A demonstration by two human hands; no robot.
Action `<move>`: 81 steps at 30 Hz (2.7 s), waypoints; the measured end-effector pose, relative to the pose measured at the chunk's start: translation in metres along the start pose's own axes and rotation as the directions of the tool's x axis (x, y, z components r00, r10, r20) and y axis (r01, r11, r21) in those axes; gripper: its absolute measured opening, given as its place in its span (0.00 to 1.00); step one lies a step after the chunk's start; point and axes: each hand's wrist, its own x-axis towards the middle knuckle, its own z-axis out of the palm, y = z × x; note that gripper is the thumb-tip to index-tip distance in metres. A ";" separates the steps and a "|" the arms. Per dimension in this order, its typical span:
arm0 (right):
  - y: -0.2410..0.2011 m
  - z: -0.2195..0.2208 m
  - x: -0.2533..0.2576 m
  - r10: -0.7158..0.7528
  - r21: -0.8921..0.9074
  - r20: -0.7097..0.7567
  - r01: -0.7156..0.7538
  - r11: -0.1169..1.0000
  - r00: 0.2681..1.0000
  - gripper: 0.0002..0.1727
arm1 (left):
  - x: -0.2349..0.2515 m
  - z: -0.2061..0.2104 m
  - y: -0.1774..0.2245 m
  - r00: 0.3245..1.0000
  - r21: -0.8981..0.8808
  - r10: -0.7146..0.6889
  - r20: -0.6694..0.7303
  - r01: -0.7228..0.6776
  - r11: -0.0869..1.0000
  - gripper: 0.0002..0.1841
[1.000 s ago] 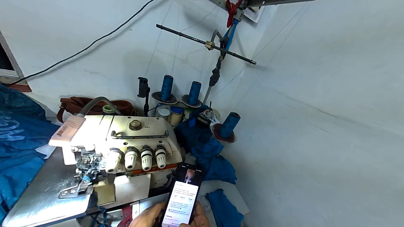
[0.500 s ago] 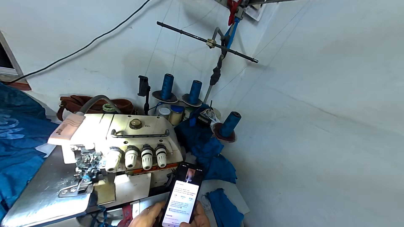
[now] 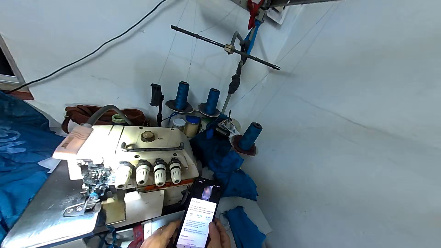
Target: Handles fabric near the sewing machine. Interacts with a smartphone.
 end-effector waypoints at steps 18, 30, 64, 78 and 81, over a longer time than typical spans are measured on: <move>-0.014 0.043 0.019 -0.079 -0.108 -0.386 0.040 0.993 0.919 0.21 | 0.001 -0.002 0.003 1.000 0.007 0.011 0.025 -0.011 1.000 0.28; 0.014 0.018 0.005 -0.192 -0.127 -0.276 0.162 0.979 0.942 0.28 | 0.001 0.000 -0.001 1.000 0.008 0.019 0.021 -0.019 1.000 0.26; 0.026 0.017 -0.005 -0.389 -0.246 -0.194 0.339 0.908 0.900 0.22 | -0.001 0.005 -0.007 0.998 0.020 0.051 -0.033 -0.051 0.999 0.27; 0.026 0.018 -0.006 -0.388 -0.225 -0.200 0.343 0.912 0.900 0.21 | -0.001 0.002 -0.004 0.999 0.012 0.040 0.004 -0.041 0.999 0.26; 0.026 0.018 -0.007 -0.391 -0.244 -0.198 0.341 0.908 0.899 0.21 | -0.001 0.002 -0.005 0.999 0.009 0.044 0.002 -0.044 0.999 0.26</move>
